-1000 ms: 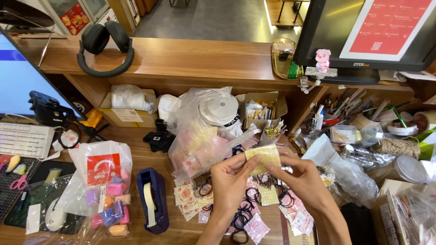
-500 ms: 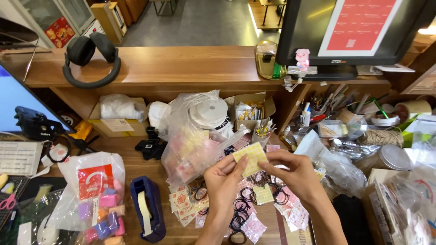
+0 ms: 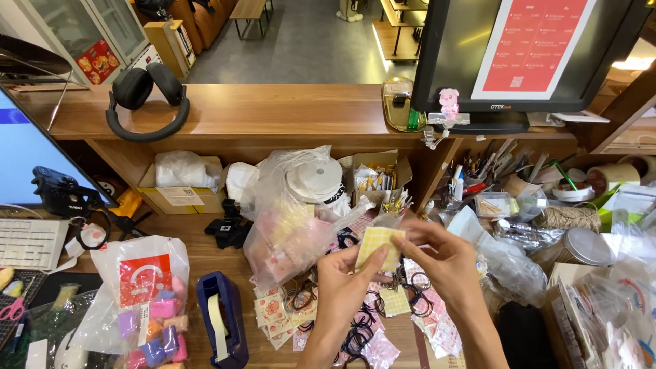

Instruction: The person repeatedly picks up small patterned paper tags and black elastic hair ties from a cluttered desk. They attach each tag to a hair tie by hand and place the finished items on the desk. The process is repeated for multiple units throughout the clip.

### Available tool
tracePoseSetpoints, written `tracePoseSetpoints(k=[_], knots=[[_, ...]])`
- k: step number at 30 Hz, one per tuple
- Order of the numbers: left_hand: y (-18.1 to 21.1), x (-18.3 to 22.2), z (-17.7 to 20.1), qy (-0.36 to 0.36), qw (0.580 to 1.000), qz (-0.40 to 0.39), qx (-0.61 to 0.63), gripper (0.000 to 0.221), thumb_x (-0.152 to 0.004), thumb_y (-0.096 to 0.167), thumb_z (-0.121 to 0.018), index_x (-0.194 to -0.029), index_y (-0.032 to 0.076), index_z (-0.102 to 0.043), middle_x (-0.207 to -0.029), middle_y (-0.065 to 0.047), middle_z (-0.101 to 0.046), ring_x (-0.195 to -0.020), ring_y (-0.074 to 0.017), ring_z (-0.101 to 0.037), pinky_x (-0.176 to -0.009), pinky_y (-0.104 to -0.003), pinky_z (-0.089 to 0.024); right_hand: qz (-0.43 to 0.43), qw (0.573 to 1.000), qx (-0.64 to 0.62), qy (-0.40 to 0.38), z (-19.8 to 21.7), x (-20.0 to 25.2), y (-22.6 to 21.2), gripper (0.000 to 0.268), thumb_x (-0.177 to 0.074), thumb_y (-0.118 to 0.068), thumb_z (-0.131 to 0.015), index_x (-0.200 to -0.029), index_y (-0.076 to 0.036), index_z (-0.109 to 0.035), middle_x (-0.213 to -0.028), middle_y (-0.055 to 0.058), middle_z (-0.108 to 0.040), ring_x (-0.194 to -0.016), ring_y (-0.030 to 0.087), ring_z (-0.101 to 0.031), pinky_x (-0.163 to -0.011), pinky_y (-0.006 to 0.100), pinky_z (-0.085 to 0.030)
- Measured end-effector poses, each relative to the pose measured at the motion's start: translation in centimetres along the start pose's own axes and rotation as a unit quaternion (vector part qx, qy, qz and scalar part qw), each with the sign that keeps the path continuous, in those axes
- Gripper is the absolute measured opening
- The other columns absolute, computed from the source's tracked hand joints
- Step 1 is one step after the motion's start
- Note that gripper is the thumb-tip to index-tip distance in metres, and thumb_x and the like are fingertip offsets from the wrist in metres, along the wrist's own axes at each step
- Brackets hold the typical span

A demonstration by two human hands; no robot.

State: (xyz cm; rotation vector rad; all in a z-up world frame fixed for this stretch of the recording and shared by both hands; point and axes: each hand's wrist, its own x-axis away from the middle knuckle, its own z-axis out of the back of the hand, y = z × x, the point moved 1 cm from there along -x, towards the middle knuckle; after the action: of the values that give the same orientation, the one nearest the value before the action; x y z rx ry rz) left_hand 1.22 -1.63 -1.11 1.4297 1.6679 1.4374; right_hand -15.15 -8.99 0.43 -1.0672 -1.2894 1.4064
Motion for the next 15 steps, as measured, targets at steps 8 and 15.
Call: tracePoseSetpoints(k=[8,15], knots=[[2.1,0.7,-0.1,-0.013,0.999,0.036,0.025,0.035,-0.100,0.015,-0.084,-0.128,-0.003,-0.094,-0.112,-0.020,-0.096,-0.072,-0.0270,-0.083,-0.063,-0.035,-0.072,-0.088,0.994,-0.025,0.067,-1.0,0.3,-1.2,0.022,-0.095,-0.006,-0.089,-0.110,0.008,-0.096,-0.098,0.021,-0.091,-0.089,0.030,-0.075,-0.086,0.041,-0.062],[2.4,-1.2,-0.6,0.029,0.997,0.075,0.005,0.046,-0.094,0.032,-0.088,-0.123,-0.001,-0.102,-0.097,-0.017,-0.098,-0.055,-0.0286,-0.082,-0.051,-0.028,-0.062,-0.149,0.980,-0.074,0.112,-1.1,-2.2,-0.9,0.017,-0.097,0.005,-0.091,-0.104,0.020,-0.093,-0.087,0.032,-0.083,-0.080,0.038,-0.067,-0.078,0.053,-0.061]])
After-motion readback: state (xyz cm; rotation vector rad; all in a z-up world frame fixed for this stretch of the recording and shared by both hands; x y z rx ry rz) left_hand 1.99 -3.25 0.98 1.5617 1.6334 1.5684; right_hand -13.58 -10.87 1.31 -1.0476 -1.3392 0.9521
